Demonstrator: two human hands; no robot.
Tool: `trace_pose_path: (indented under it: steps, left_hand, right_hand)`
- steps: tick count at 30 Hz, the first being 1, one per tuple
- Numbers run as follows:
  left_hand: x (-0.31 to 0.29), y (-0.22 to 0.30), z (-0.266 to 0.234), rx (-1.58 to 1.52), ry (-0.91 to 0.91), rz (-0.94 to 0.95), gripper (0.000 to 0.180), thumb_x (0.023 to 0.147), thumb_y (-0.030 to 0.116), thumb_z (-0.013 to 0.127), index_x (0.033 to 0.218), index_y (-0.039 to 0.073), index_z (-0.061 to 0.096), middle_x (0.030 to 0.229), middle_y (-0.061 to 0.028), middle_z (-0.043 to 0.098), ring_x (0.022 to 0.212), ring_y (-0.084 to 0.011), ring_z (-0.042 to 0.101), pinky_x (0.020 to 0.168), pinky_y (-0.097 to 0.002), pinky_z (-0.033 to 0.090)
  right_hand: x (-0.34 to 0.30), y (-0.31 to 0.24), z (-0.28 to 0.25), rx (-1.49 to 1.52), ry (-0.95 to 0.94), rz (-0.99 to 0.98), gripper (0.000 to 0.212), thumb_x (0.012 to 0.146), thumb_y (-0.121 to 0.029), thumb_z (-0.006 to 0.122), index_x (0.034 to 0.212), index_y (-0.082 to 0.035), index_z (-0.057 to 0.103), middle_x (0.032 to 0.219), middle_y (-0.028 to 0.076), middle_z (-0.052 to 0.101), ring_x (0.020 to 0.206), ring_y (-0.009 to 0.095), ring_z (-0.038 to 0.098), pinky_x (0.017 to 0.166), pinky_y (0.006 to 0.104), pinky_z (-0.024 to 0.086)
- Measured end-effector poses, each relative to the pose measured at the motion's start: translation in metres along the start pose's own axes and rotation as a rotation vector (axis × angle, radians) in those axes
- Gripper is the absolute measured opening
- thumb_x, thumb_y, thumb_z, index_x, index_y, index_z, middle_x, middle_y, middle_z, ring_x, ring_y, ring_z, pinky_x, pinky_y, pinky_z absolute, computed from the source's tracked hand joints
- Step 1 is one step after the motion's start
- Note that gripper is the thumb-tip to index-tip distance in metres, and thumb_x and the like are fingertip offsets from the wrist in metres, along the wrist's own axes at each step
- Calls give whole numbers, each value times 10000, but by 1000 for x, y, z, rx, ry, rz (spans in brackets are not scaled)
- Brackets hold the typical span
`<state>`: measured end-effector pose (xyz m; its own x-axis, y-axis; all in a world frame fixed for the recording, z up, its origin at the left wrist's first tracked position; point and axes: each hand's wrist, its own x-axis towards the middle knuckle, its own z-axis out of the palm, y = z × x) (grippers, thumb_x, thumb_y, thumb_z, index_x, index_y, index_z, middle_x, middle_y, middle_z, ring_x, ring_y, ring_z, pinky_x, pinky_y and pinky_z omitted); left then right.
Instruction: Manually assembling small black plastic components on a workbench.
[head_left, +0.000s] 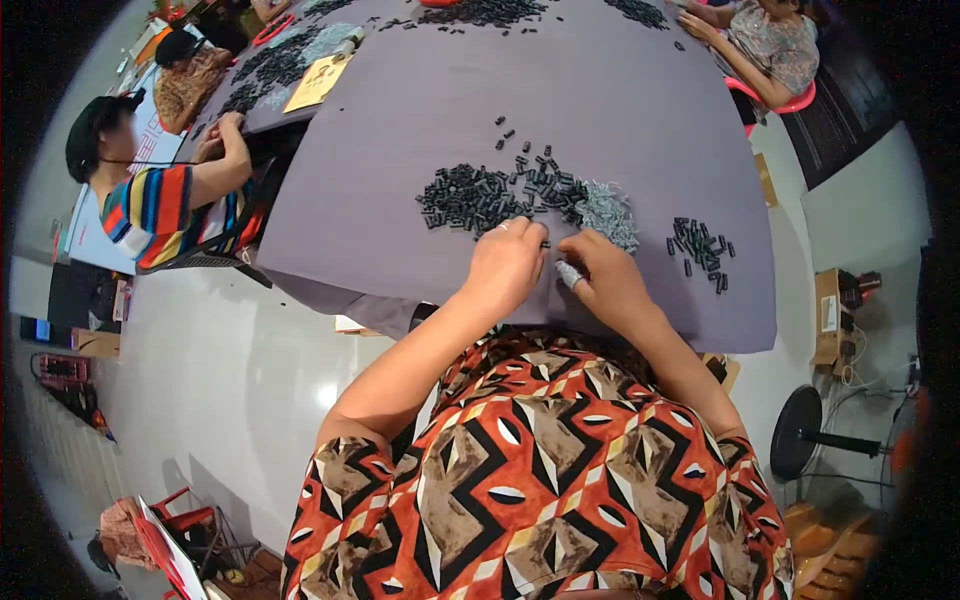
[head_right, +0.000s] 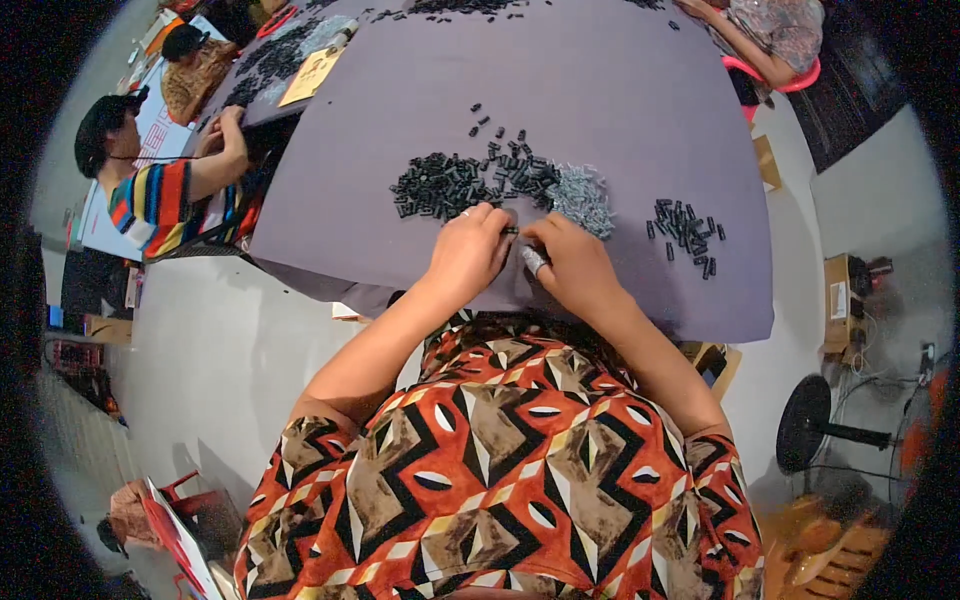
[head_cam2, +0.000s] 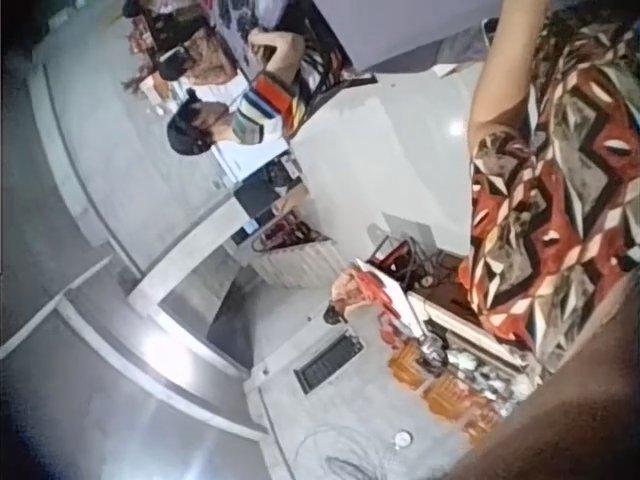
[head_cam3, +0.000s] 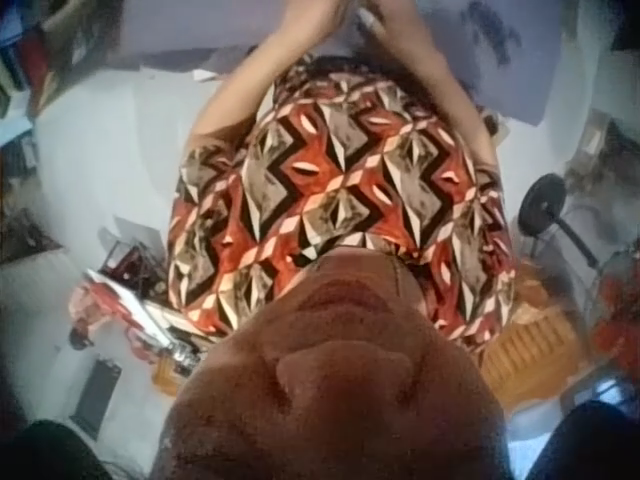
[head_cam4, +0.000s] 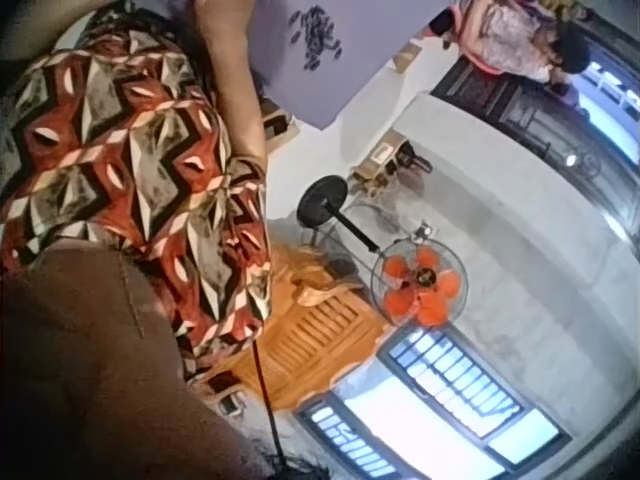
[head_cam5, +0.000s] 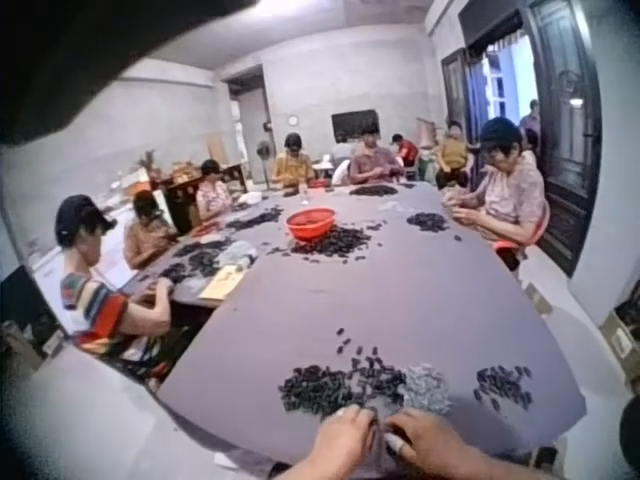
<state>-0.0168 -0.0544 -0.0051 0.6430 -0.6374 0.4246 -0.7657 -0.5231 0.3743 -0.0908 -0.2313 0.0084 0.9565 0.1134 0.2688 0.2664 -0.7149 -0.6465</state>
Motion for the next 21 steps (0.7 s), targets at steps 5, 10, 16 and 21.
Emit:
trace_pose_path:
  steps: [5, 10, 16, 21]
  left_hand:
    - [7, 6, -9, -210, 54, -122, 151, 818, 66, 653, 939, 34, 569, 889, -139, 559, 798, -331, 584, 672, -395, 475]
    - [16, -4, -6, -592, 126, -256, 137, 823, 65, 675, 924, 28, 590, 810, -78, 513, 655, -180, 504, 605, -306, 434]
    - [18, -11, -3, -695, 108, -352, 143, 827, 46, 681, 930, 9, 589, 810, -37, 511, 649, -110, 479, 577, -258, 416]
    - [17, -17, 0, -815, 116, -364, 122, 847, 39, 664, 928, 22, 575, 860, -11, 550, 681, -73, 503, 599, -235, 430]
  right_hand:
    - [-3, 1, -9, 63, 6, 90, 273, 791, -39, 650, 1061, -41, 610, 957, 117, 601, 857, 299, 639, 744, 372, 515]
    - [1, 1, -8, 67, -2, 119, 264, 779, -52, 651, 1040, -41, 614, 986, 119, 606, 906, 314, 641, 780, 392, 519]
    - [5, 0, -5, -13, -31, 46, 285, 773, -77, 667, 1049, -51, 605, 988, 116, 589, 911, 321, 622, 773, 410, 515]
    - [18, -11, 2, -58, -73, -32, 309, 758, -85, 670, 1057, -59, 595, 1007, 109, 566, 935, 328, 607, 771, 423, 515]
